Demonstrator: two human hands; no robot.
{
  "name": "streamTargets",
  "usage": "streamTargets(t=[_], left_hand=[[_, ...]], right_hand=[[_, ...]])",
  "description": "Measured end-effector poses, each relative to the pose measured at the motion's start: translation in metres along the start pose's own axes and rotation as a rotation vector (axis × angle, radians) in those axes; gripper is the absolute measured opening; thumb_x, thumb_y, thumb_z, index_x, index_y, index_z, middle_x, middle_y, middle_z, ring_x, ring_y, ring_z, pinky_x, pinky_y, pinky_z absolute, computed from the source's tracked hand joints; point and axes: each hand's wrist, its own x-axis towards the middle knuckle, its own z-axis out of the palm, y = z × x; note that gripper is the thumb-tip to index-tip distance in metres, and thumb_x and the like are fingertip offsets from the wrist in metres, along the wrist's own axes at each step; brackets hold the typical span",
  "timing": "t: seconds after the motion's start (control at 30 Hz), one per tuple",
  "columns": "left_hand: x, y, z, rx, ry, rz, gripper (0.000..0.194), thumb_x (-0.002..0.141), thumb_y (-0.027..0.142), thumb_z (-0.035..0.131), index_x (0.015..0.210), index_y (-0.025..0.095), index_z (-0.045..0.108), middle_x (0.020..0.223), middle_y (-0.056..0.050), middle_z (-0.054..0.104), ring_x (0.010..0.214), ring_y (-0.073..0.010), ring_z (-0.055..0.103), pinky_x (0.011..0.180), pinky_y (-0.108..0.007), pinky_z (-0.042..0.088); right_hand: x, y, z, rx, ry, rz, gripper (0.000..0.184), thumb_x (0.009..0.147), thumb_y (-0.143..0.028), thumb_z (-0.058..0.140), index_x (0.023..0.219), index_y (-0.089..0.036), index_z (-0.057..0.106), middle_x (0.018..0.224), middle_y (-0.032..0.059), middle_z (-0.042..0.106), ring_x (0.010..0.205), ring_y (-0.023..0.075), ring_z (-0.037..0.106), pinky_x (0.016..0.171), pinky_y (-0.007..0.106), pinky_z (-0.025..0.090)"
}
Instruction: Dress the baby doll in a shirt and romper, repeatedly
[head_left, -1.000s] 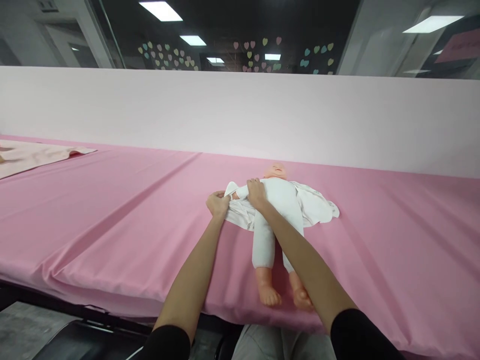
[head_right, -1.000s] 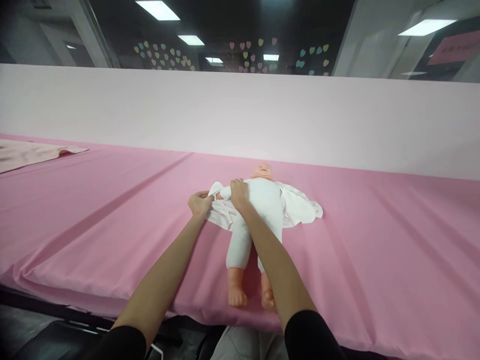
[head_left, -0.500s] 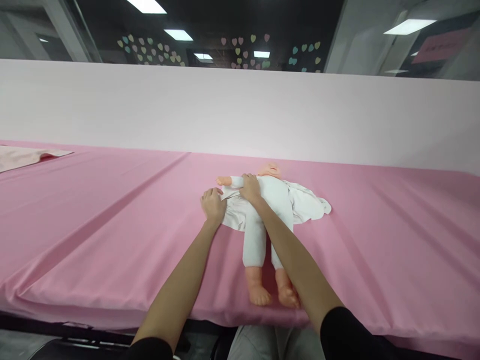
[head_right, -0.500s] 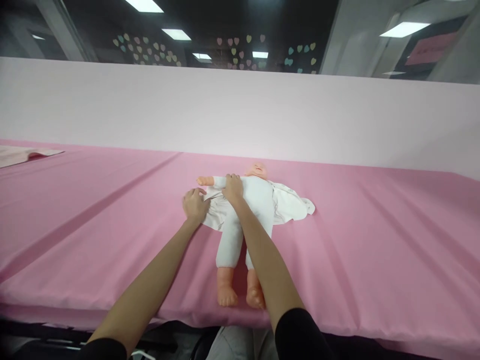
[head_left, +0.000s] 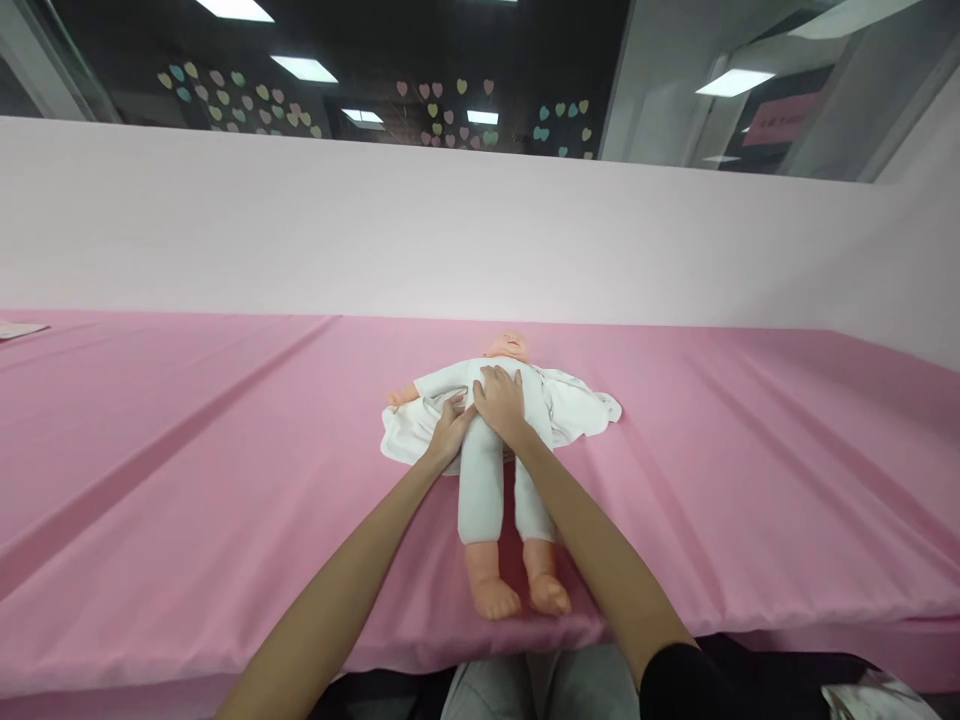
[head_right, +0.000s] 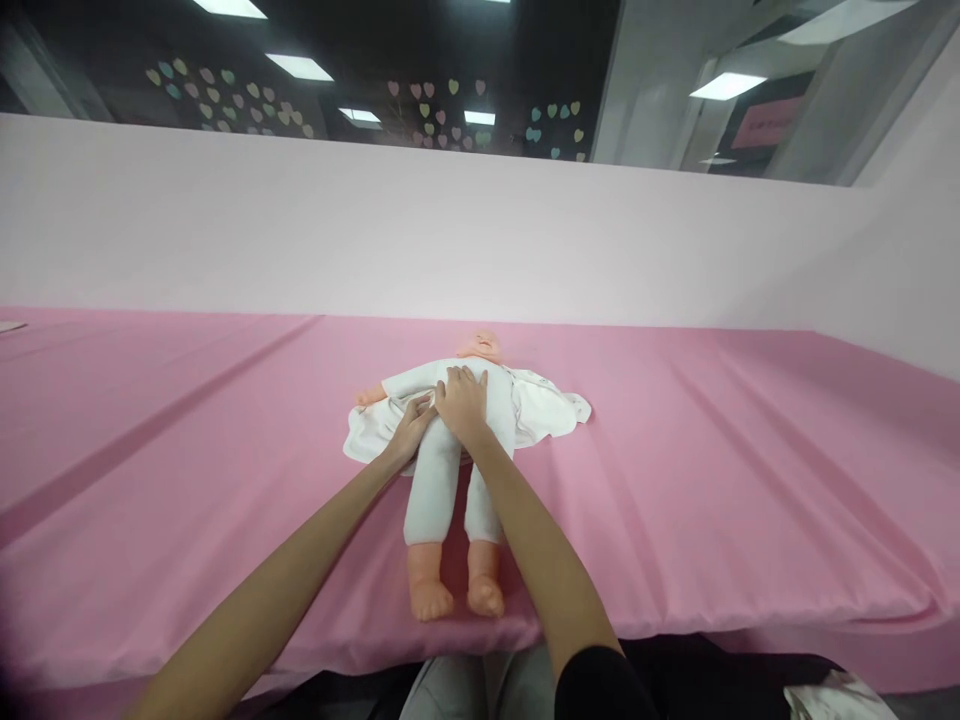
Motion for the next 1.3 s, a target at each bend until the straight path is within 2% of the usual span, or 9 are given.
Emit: streamTargets(t=[0.1, 0.17, 0.27, 0.4, 0.57, 0.73, 1.0, 1.17, 1.3], left_hand=[[-0.012, 0.01, 0.008, -0.097, -0.121, -0.086, 0.085, 0.062, 0.035, 0.076, 0.132, 0.024, 0.029, 0.123, -0.012, 0.054, 0.094, -0.0216, 0.061, 0.079, -0.034, 0.051], [-0.019, 0.016, 0.014, -0.128, -0.167, -0.127, 0.097, 0.057, 0.029, 0.08, 0.135, 0.029, 0.023, 0.126, -0.011, 0.051, 0.093, -0.0225, 0.062, 0.076, -0.035, 0.054], [-0.025, 0.021, 0.018, -0.13, -0.143, -0.157, 0.096, 0.056, 0.021, 0.079, 0.135, 0.03, 0.025, 0.124, -0.01, 0.053, 0.088, -0.0229, 0.064, 0.07, -0.035, 0.055], [-0.027, 0.024, 0.019, -0.103, -0.016, -0.145, 0.086, 0.057, 0.014, 0.074, 0.133, 0.026, 0.035, 0.122, -0.01, 0.055, 0.087, -0.0219, 0.064, 0.067, -0.03, 0.055], [-0.028, 0.03, 0.017, -0.103, 0.037, -0.073, 0.083, 0.057, 0.007, 0.071, 0.131, 0.027, 0.04, 0.121, -0.007, 0.058, 0.09, -0.0211, 0.063, 0.066, -0.027, 0.054], [-0.03, 0.038, 0.011, -0.104, 0.058, -0.057, 0.077, 0.057, 0.004, 0.07, 0.126, 0.027, 0.046, 0.127, -0.006, 0.054, 0.098, -0.022, 0.062, 0.071, -0.027, 0.054], [-0.024, 0.041, -0.026, -0.113, 0.094, -0.059, 0.068, 0.052, 0.007, 0.075, 0.115, 0.024, 0.057, 0.133, -0.005, 0.049, 0.103, -0.0251, 0.06, 0.076, -0.03, 0.055], [-0.024, 0.045, -0.046, -0.131, 0.152, -0.071, 0.069, 0.053, 0.006, 0.074, 0.118, 0.022, 0.055, 0.124, -0.008, 0.057, 0.097, -0.0246, 0.063, 0.072, -0.03, 0.056], [-0.024, 0.049, -0.063, -0.126, 0.198, -0.077, 0.068, 0.055, 0.008, 0.073, 0.119, 0.018, 0.055, 0.108, -0.01, 0.065, 0.091, -0.0244, 0.064, 0.07, -0.031, 0.055]], right_hand=[[0.0, 0.033, -0.011, 0.048, -0.003, 0.062, 0.032, 0.088, -0.022, 0.036, 0.112, -0.013, 0.055, 0.115, 0.0116, 0.06, 0.114, 0.0221, 0.048, 0.104, 0.043, 0.022], [-0.001, 0.062, -0.016, 0.047, -0.026, 0.137, 0.034, 0.089, -0.023, 0.033, 0.111, -0.014, 0.057, 0.115, 0.0109, 0.061, 0.111, 0.0215, 0.051, 0.104, 0.043, 0.023], [-0.012, 0.106, -0.018, -0.018, -0.055, 0.258, 0.04, 0.093, -0.026, 0.024, 0.114, -0.019, 0.057, 0.121, 0.0094, 0.058, 0.114, 0.0238, 0.048, 0.103, 0.052, 0.017], [-0.032, 0.14, -0.009, -0.167, 0.007, 0.254, 0.04, 0.093, -0.036, 0.028, 0.128, -0.028, 0.046, 0.133, 0.0058, 0.048, 0.125, 0.0264, 0.036, 0.104, 0.057, 0.007], [-0.035, 0.142, -0.005, -0.219, 0.031, 0.351, 0.041, 0.093, -0.031, 0.024, 0.127, -0.029, 0.047, 0.121, 0.0057, 0.056, 0.117, 0.0256, 0.041, 0.104, 0.057, 0.005], [-0.033, 0.142, -0.009, -0.205, 0.001, 0.443, 0.042, 0.094, -0.034, 0.022, 0.125, -0.028, 0.05, 0.116, 0.0071, 0.058, 0.113, 0.0262, 0.044, 0.103, 0.056, 0.006], [-0.033, 0.143, -0.01, -0.229, -0.043, 0.475, 0.051, 0.095, -0.034, 0.017, 0.098, -0.015, 0.064, 0.102, 0.0144, 0.062, 0.106, 0.0262, 0.05, 0.102, 0.055, 0.01], [-0.034, 0.147, -0.01, -0.194, -0.094, 0.53, 0.04, 0.092, -0.03, 0.027, 0.102, -0.015, 0.062, 0.106, 0.0166, 0.06, 0.107, 0.029, 0.049, 0.096, 0.058, 0.019], [-0.033, 0.152, -0.006, -0.218, -0.139, 0.549, 0.037, 0.09, -0.026, 0.027, 0.104, -0.015, 0.061, 0.113, 0.0164, 0.057, 0.111, 0.0295, 0.046, 0.096, 0.059, 0.019]])
